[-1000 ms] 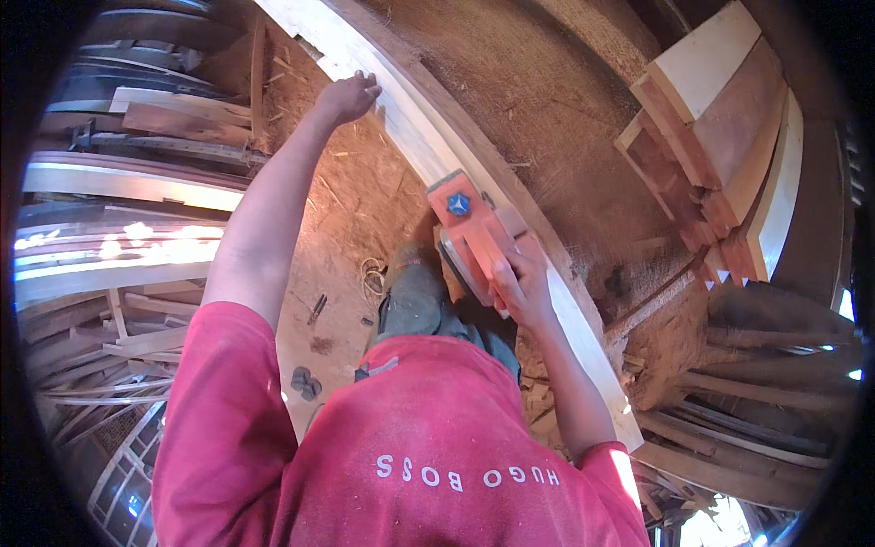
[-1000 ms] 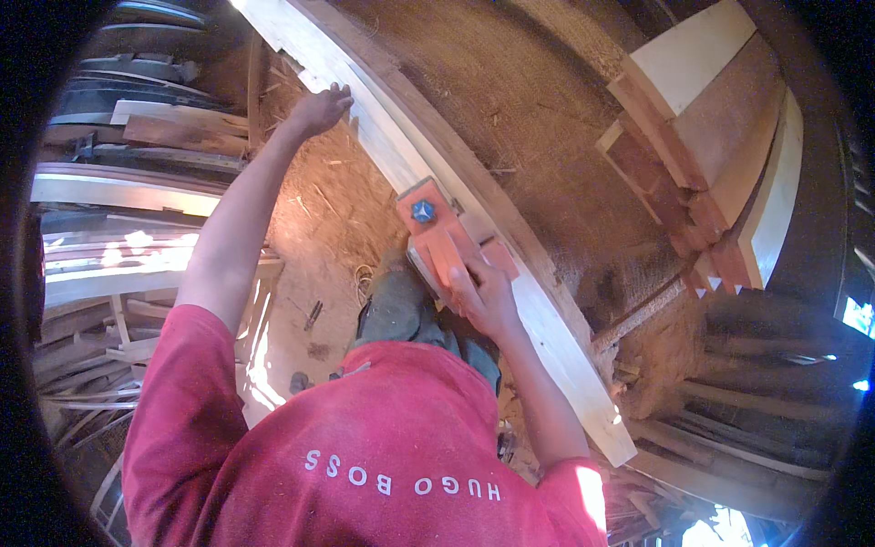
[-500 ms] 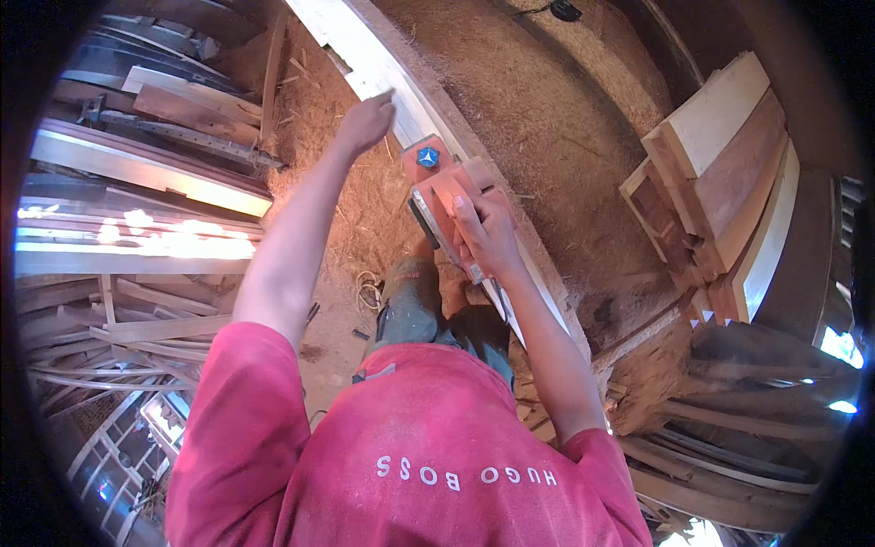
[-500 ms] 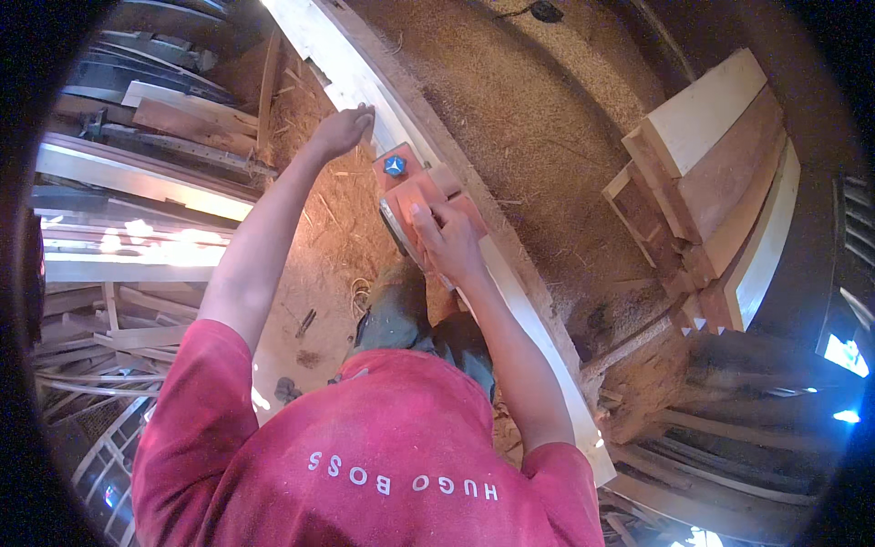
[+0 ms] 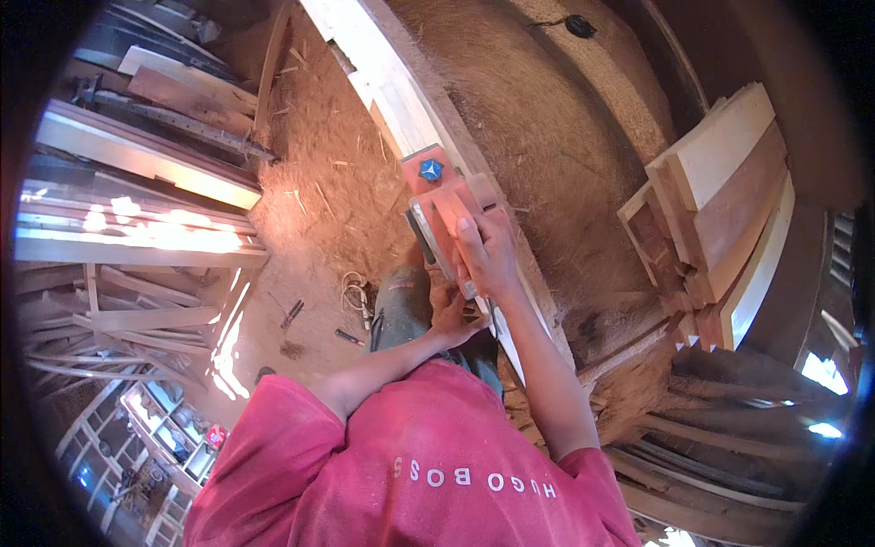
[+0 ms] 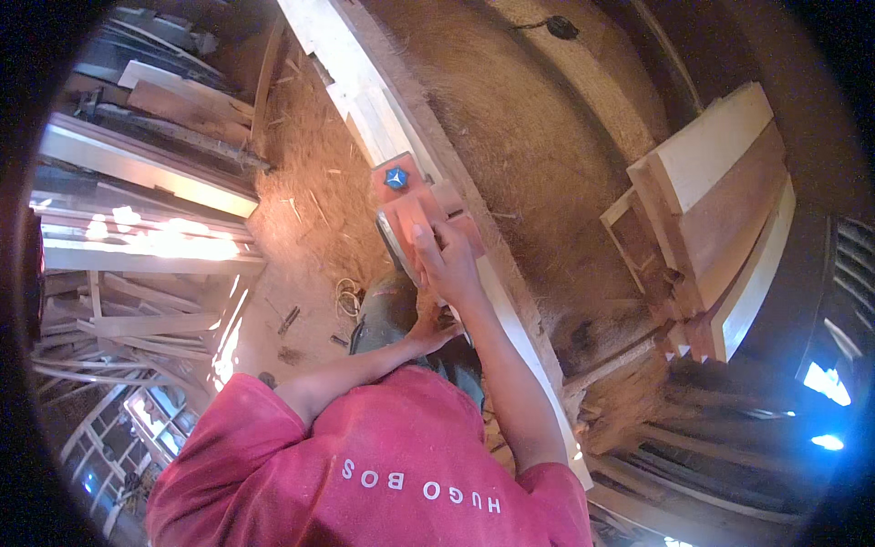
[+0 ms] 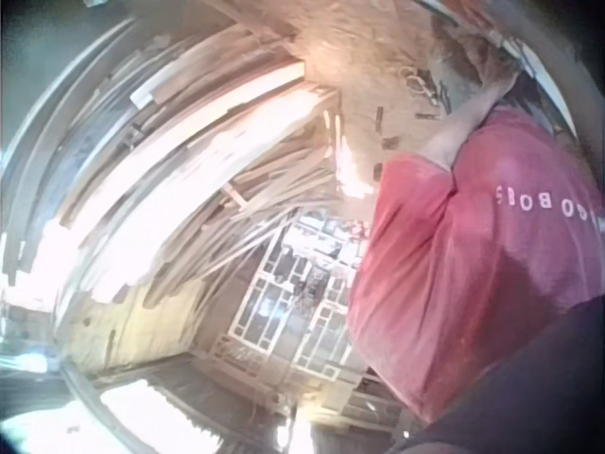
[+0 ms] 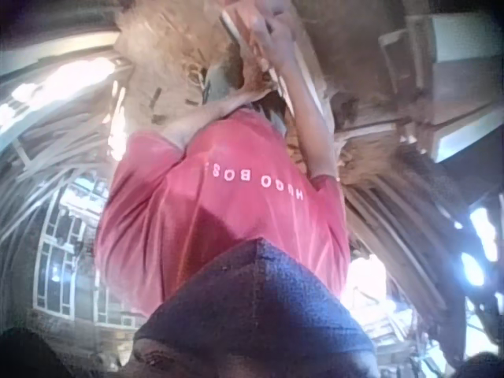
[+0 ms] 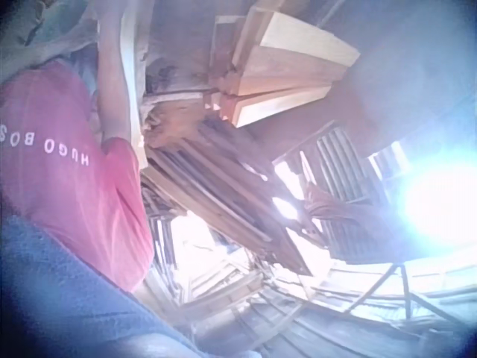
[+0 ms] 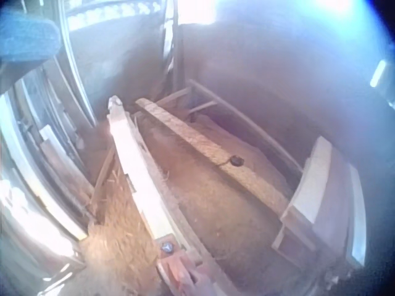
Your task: The person uses a hand planer to shave the surface of a wooden board, then picks up a chisel and a hammer to shape another piece of wood, and finally applies oil or a finish to a small wooden component by hand.
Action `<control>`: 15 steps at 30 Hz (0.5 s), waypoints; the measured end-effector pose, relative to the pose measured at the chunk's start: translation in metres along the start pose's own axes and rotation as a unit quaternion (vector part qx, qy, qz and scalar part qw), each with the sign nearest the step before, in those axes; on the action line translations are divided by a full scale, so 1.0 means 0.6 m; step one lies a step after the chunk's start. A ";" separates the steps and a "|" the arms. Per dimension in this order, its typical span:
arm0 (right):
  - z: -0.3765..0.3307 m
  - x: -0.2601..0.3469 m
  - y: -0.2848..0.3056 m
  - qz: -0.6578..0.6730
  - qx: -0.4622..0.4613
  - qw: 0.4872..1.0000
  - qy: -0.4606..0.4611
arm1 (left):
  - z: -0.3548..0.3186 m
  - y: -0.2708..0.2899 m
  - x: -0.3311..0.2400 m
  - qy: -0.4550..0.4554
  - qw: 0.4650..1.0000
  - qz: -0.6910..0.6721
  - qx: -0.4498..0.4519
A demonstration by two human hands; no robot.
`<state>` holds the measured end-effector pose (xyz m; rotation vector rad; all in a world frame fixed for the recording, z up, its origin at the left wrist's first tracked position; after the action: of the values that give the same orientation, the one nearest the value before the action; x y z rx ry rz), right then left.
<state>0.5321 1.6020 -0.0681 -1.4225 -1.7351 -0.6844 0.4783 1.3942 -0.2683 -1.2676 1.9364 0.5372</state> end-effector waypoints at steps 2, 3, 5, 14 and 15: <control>0.003 0.003 0.001 -0.004 0.006 1.000 0.021 | -0.001 0.002 -0.015 -0.079 0.996 -0.032 -0.019; 0.009 0.004 0.001 -0.006 0.009 1.000 0.021 | -0.002 0.002 -0.015 -0.079 0.996 -0.035 -0.022; 0.020 0.000 0.010 -0.021 -0.009 1.000 0.012 | -0.014 0.012 -0.074 -0.174 0.978 0.100 -0.062; 0.180 0.092 -0.050 -0.045 -0.007 0.998 0.049 | -0.025 0.038 -0.118 -0.109 0.985 0.131 -0.014; 0.198 0.099 -0.058 -0.044 -0.005 0.998 0.049 | -0.025 0.039 -0.111 -0.091 0.987 0.131 -0.015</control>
<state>0.4667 1.7219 -0.0824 -1.3025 -1.7283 -0.7973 0.4672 1.4330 -0.2083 -0.9507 1.9545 0.7897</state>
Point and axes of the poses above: each hand's wrist, its own z-axis towards the middle knuckle, its own y-axis out of the back of the hand, x = y × z, the point moved 5 cm from there along z, towards the middle knuckle, and after that the axes turned 6 degrees about -y, right-handed, at the moved point
